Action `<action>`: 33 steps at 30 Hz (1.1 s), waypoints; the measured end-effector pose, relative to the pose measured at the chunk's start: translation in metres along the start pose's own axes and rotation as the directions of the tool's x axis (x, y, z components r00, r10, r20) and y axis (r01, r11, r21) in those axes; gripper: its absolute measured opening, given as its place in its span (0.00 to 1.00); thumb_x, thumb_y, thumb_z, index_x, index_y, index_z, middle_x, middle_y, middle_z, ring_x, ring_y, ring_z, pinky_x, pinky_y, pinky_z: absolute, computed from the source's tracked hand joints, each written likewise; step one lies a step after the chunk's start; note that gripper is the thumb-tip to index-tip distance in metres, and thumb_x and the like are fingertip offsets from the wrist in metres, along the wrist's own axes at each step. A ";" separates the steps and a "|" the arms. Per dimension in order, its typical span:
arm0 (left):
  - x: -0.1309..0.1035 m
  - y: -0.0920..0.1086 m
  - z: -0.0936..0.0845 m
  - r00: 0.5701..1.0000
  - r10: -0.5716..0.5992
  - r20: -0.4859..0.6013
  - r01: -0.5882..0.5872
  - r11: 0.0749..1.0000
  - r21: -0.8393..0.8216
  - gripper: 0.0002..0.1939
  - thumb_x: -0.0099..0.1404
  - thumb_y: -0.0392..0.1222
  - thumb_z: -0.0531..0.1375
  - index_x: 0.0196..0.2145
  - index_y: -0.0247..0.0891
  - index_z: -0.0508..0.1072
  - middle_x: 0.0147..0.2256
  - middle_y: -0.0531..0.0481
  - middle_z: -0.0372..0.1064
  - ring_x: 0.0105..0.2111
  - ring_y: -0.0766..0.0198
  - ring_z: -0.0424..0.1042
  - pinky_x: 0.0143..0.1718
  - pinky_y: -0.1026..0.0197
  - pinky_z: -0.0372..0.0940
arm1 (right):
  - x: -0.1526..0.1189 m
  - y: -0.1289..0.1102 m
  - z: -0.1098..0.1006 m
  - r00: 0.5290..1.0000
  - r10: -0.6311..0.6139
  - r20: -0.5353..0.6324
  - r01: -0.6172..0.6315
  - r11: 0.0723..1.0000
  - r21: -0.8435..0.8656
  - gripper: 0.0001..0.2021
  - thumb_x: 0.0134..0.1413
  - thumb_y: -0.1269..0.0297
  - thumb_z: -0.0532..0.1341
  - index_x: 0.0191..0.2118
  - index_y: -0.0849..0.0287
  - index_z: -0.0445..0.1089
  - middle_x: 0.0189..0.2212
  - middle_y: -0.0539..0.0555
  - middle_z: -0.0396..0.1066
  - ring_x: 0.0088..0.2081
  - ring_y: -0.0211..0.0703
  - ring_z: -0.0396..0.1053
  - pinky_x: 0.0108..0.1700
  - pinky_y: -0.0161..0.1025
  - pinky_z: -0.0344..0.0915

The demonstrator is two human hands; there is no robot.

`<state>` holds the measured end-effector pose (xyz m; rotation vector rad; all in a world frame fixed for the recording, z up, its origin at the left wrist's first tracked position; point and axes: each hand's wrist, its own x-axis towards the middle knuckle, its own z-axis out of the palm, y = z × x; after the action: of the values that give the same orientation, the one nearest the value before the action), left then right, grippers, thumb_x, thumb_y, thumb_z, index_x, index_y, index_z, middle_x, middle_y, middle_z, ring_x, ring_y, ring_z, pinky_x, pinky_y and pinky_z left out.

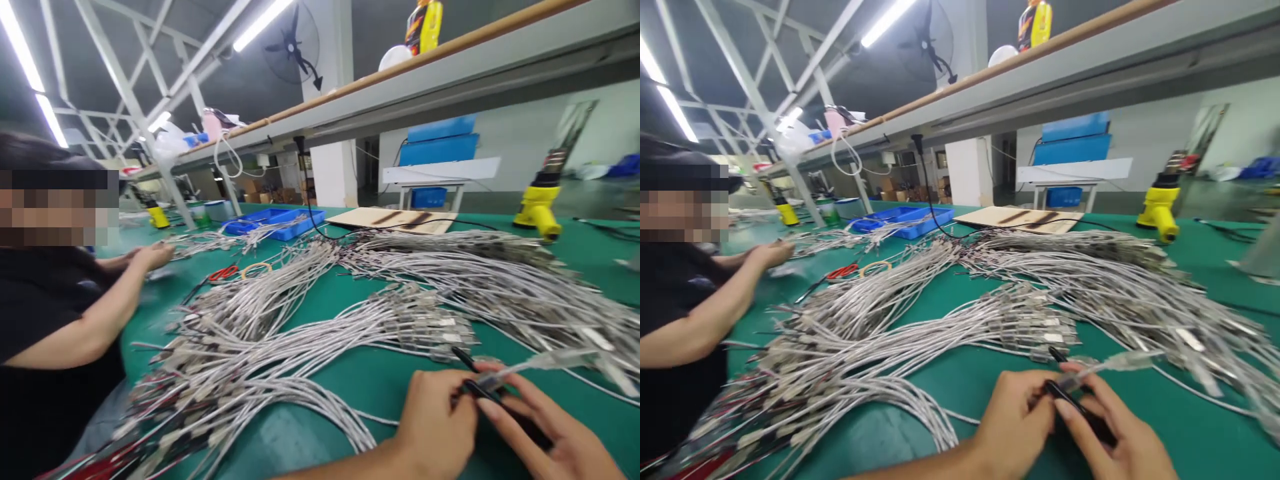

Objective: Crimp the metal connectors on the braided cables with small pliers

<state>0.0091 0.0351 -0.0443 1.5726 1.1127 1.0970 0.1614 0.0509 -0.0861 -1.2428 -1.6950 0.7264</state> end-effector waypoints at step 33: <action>0.004 0.005 -0.004 0.996 -0.062 0.064 0.061 0.998 0.020 0.16 0.61 0.39 0.50 0.43 0.35 0.72 0.18 0.56 0.57 0.18 0.71 0.55 0.20 0.67 0.49 | -0.002 -0.032 -0.003 0.991 0.056 0.118 -0.073 0.987 0.143 0.25 0.55 0.51 0.53 0.55 0.61 0.61 0.23 0.51 0.70 0.29 0.44 0.69 0.32 0.33 0.67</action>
<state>0.0072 0.0387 -0.0384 1.5667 1.1233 0.9910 0.1507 0.0385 -0.0579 -1.1765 -1.6663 0.9598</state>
